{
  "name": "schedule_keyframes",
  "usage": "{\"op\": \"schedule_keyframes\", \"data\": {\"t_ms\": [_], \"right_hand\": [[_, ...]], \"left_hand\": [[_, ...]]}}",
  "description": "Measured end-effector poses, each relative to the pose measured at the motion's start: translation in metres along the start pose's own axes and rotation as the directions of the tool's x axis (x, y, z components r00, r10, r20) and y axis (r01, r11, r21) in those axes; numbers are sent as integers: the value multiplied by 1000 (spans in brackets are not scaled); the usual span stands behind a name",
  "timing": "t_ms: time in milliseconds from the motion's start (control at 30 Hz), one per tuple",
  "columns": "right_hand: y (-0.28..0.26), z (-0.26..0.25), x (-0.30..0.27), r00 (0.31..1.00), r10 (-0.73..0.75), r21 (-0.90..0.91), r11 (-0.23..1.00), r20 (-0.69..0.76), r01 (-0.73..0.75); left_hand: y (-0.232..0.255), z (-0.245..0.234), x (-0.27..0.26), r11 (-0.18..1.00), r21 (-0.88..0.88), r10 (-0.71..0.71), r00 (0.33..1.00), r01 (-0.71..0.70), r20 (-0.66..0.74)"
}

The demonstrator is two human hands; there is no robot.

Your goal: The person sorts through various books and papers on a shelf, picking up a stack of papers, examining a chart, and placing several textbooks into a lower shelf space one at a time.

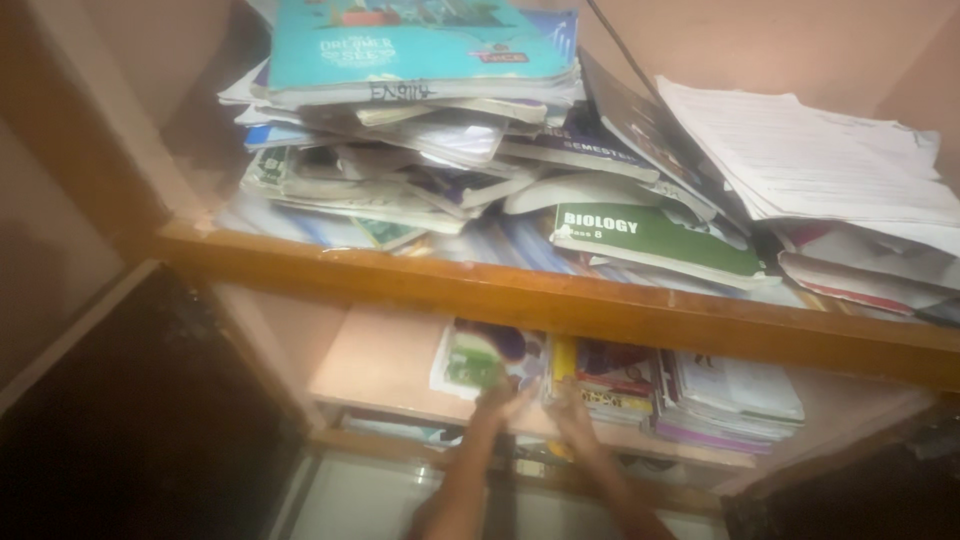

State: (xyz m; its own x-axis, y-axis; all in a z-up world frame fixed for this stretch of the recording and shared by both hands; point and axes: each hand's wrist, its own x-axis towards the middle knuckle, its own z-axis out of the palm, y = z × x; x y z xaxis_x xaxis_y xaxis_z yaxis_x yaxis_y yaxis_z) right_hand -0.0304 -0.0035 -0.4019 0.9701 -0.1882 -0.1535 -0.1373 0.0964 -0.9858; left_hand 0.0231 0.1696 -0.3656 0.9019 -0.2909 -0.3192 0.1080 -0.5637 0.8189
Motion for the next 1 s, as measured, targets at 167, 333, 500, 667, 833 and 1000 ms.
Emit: {"op": "schedule_keyframes", "data": {"t_ms": [167,333,500,667,833,1000], "right_hand": [[-30,-14,-19,752,-649,-531,600,114,599],[-159,-29,-89,268,-868,-757,-170,418,631],[-294,-54,-124,-268,-868,-602,-486,419,634],[-372,-98,-109,-92,-961,-937,-276,262,214],[-431,-133,-92,172,-949,-949,-224,263,220],[-428,-146,-88,217,-907,-911,-292,360,290]], "left_hand": [[5,-17,-10,956,276,114,993,-97,-44],[28,-14,-4,458,676,778,628,-578,9],[148,-23,-71,-90,634,976,-194,-768,-97],[271,-45,-158,-177,712,934,-344,-680,-96],[359,-48,-147,163,529,907,-84,-832,-413],[377,-45,-119,537,156,811,456,-829,-367]]}}
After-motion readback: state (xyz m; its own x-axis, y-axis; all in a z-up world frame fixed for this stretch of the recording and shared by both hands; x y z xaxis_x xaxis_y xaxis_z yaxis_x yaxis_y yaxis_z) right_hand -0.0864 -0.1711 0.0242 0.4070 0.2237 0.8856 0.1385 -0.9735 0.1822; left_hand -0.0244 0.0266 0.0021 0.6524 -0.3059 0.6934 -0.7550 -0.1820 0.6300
